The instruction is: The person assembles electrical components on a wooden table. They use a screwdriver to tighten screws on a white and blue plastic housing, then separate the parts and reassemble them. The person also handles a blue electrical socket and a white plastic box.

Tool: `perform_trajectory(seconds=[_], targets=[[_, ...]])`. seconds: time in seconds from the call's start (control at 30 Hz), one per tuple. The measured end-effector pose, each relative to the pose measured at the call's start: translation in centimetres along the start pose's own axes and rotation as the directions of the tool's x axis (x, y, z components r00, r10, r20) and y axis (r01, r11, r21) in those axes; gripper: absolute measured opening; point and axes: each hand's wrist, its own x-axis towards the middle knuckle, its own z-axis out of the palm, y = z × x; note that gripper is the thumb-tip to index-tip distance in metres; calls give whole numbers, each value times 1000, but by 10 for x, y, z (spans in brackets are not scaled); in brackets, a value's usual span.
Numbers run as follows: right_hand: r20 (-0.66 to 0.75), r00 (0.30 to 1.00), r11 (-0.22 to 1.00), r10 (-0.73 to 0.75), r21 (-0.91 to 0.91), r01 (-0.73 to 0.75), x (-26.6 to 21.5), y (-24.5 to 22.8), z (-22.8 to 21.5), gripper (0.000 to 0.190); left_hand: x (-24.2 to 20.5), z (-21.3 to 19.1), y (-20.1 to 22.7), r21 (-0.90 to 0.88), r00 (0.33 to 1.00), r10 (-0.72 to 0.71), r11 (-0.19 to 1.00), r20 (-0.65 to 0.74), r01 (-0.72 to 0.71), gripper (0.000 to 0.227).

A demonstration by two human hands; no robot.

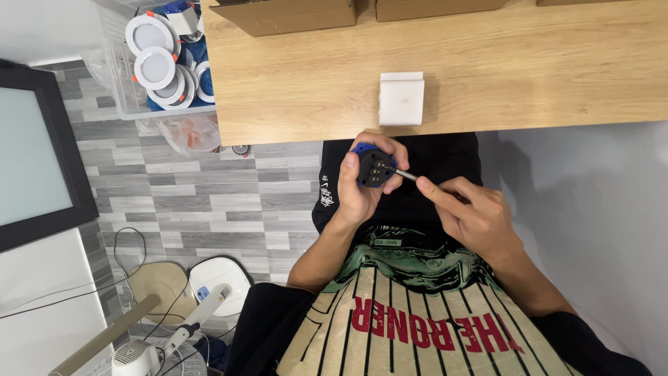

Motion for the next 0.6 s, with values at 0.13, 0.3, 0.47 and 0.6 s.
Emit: perform_trajectory(seconds=[0.13,0.3,0.47,0.6], targets=[[-1,999,996,-37,-83,37,-2,1,0,41,4,1,0,23,1000,1,1000,-2,-1,53],[76,983,914,170,361,-186,-8,-1,7,43,5,-2,-2,55,1000,-13,998,-9,14,50],[165,959,761,231,583,-284,-1,-1,9,41,8,0,3,97,1000,-27,995,-4,27,51],[155,959,743,237,607,-281,-1,-2,11,38,6,2,6,116,1000,-15,993,-7,15,53]])
